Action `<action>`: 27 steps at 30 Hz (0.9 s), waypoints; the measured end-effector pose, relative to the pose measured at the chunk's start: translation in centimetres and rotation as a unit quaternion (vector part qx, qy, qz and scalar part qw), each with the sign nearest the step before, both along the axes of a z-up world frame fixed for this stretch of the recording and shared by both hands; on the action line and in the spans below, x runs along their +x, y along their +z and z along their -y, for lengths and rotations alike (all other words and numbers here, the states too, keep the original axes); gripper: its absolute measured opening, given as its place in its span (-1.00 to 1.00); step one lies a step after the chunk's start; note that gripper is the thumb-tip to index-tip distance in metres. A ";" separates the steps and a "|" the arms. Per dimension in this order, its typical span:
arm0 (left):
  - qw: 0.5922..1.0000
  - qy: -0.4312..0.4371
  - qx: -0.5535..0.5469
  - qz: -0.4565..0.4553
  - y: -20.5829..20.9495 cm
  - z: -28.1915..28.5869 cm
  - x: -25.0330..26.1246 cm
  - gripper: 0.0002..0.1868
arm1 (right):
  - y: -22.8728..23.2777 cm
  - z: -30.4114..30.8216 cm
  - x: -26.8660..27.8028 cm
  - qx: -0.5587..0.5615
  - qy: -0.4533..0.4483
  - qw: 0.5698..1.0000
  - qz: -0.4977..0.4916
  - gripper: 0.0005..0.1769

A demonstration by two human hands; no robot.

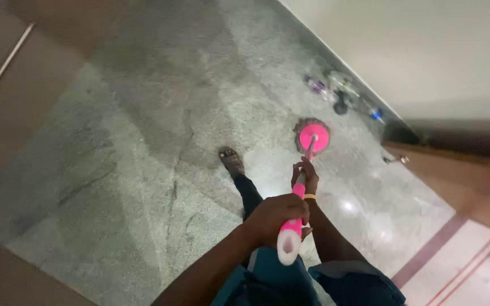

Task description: Mopping the floor using a spin mop.

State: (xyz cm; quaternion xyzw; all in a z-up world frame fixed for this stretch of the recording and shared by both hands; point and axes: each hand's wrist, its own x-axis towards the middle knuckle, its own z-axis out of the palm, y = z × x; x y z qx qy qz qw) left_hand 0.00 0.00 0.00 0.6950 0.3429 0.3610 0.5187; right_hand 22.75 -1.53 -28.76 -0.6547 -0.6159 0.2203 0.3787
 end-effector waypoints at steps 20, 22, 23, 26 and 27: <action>0.954 0.225 0.069 -0.184 -0.6 -0.7 -15.8 -0.70 | -1.8 -17.6 -25.8 -0.176 0.500 0.834 0.152 -0.65; 0.960 0.203 0.056 -0.182 -0.3 -1.2 -17.2 -0.66 | -2.1 -17.8 -26.5 -0.190 0.492 0.834 0.160 -0.66; 0.969 0.190 0.038 -0.156 -0.3 -1.7 -17.6 -0.64 | -0.5 -18.7 -27.0 -0.211 0.464 0.841 0.182 -0.66; 0.980 0.163 0.032 -0.110 -1.1 -4.3 -18.0 -0.61 | 7.7 -21.6 -29.5 -0.354 0.356 0.842 0.196 -0.60; 0.982 0.157 0.037 -0.099 -1.3 -4.9 -18.2 -0.61 | 10.9 -22.2 -30.9 -0.472 0.282 0.816 0.176 -0.53</action>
